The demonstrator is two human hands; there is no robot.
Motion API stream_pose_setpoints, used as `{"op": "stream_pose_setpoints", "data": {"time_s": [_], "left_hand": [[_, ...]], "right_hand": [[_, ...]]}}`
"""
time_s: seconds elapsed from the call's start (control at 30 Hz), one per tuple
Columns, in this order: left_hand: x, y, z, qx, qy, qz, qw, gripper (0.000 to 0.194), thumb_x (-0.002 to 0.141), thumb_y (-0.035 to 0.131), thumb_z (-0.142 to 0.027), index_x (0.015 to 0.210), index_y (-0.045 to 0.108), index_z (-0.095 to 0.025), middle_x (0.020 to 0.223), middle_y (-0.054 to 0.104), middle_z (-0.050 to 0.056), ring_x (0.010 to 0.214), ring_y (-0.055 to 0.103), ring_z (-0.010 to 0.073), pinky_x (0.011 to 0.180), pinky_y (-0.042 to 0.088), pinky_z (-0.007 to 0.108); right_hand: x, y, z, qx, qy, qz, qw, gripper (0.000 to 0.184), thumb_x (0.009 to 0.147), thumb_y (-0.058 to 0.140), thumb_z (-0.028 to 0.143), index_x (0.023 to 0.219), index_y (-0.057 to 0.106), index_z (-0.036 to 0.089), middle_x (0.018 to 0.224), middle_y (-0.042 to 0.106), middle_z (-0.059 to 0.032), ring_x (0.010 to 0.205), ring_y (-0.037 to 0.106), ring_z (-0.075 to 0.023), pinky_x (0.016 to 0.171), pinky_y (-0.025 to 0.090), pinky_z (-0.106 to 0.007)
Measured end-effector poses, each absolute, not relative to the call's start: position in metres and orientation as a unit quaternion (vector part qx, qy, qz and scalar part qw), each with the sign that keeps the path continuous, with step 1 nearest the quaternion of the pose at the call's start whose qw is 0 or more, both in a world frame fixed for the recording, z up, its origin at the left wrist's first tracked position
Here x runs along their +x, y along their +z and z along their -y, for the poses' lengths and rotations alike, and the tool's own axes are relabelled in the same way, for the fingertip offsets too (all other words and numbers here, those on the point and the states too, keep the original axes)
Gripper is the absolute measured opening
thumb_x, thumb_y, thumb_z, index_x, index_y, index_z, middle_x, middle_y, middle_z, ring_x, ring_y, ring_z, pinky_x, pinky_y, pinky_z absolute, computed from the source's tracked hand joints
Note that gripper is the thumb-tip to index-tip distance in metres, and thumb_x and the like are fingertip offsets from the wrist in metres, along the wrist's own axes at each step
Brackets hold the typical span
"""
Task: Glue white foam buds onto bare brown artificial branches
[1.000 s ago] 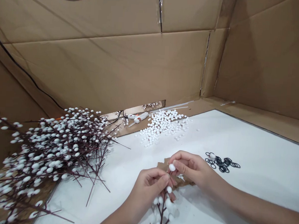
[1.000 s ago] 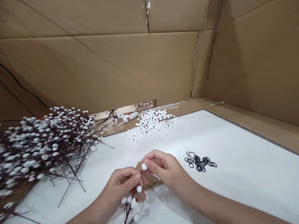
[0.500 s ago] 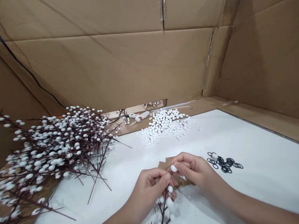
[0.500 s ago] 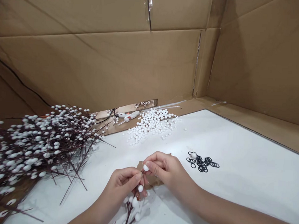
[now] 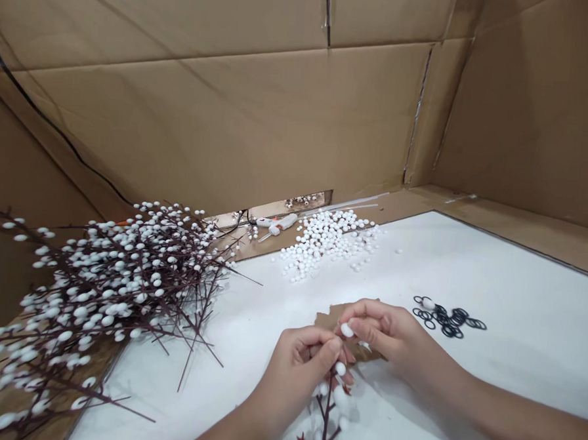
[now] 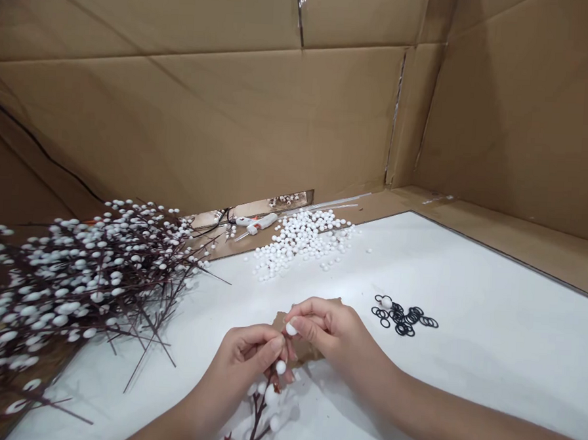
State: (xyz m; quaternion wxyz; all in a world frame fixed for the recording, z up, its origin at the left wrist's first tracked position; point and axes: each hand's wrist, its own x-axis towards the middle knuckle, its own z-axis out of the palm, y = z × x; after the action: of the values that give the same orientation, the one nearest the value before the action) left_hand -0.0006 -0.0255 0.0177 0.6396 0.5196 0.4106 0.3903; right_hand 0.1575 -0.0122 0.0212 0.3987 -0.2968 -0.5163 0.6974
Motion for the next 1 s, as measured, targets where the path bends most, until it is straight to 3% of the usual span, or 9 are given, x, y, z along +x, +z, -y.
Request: {"op": "stream_pose_setpoints", "data": {"time_s": [1.0], "left_hand": [[0.0008, 0.0162, 0.0277, 0.528, 0.409, -0.415, 0.618, 0.030, 0.071, 0.063, -0.042, 0.062, 0.065, -0.013, 0.051, 0.059, 0.002, 0.046, 0.055, 0.0129, 0.047, 0.042, 0.022]], "right_hand": [[0.1533, 0.0157, 0.0167, -0.298, 0.688, 0.519, 0.410, 0.023, 0.084, 0.052, 0.039, 0.082, 0.054, 0.016, 0.063, 0.053, 0.0015, 0.056, 0.059, -0.0138, 0.055, 0.046, -0.028]]}}
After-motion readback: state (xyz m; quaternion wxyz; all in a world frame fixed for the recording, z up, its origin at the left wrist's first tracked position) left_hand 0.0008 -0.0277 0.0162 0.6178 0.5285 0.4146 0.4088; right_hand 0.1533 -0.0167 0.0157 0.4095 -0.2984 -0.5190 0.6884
